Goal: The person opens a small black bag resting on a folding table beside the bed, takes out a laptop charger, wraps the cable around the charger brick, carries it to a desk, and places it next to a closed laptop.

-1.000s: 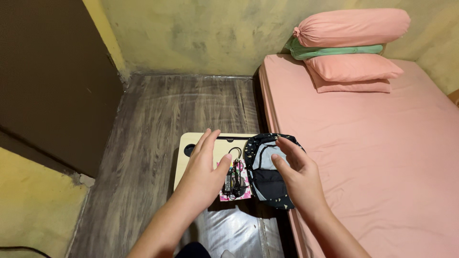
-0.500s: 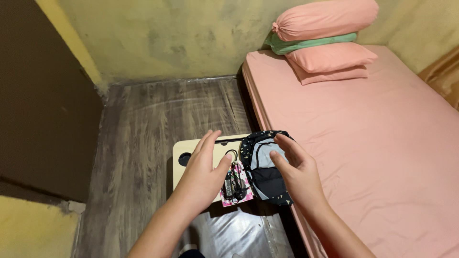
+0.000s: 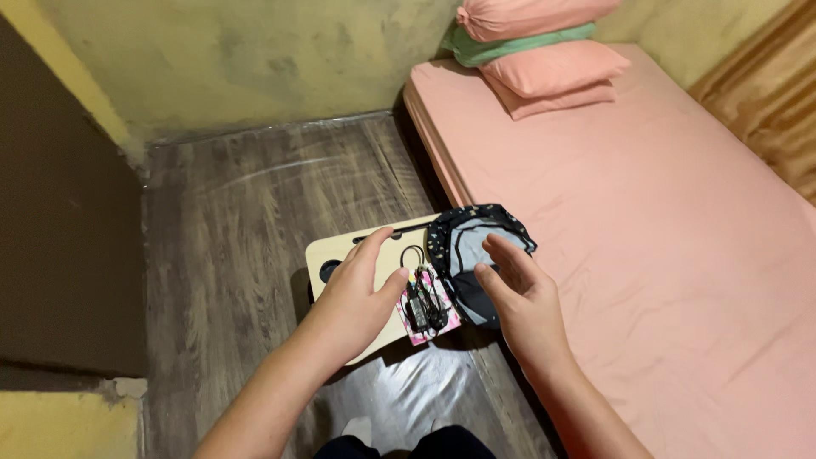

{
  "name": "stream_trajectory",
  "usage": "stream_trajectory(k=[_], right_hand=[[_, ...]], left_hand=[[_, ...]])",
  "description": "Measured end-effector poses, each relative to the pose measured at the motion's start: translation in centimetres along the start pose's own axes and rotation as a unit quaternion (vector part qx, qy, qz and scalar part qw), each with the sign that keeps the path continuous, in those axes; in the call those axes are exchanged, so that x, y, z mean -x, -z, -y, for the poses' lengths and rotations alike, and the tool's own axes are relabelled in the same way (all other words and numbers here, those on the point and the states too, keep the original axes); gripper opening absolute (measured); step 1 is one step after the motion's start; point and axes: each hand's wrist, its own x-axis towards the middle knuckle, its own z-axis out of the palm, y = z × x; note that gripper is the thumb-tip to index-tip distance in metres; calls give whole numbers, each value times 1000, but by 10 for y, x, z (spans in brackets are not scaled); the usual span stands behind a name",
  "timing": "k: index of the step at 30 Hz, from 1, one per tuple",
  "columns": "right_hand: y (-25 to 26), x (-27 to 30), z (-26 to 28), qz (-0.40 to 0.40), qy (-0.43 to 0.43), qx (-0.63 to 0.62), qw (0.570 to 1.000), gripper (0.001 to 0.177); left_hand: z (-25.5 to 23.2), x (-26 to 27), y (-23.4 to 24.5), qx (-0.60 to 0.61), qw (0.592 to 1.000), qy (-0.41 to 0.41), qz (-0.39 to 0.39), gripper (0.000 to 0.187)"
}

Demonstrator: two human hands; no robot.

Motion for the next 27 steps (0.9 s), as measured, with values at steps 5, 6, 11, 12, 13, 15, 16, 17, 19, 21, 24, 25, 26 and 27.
stream_trajectory(k=[5,6,11,12,13,15,16,17,19,21,24,25,26,27], right_hand=[[-10,24,6,-43,-22,1,999,54],[-10,27,7,-48,-29,1,998,54],[-8,36,10,-61,-24,4,998,54],[-8,36,9,-60,-16,7,998,54],[-7,38,9,-61,-15,8,998,54],[-6,40,9,-64,-13,10,998,54],[-6,41,8,-64,-16,13,998,54],[-6,42,8,-65,-19,16,998,54],[-6,44,7,-64,-21,16,998,54],[-6,45,7,-58,-19,10,998,55],[-3,46,7,-53,-22,8,998,55],[-1,47,7,-50,-23,9,998,55],[0,47,7,-49,-23,9,999,55],[2,48,7,-47,-23,9,999,55]], left_hand=[[11,11,10,1,1000,-17,25,61],[12,13,11,3,1000,-17,25,60],[17,16,10,16,999,-25,37,60],[18,16,9,19,999,-33,35,60],[19,17,8,21,999,-34,37,60],[19,18,6,23,998,-35,39,60],[19,18,5,19,998,-39,39,60],[19,18,5,15,998,-43,40,60],[18,18,4,14,998,-51,40,60],[17,18,3,22,998,-56,36,59],[15,19,-1,16,998,-40,39,59],[14,19,-3,15,998,-46,34,59],[14,19,-5,14,998,-54,30,59],[13,20,-6,13,998,-62,26,59]])
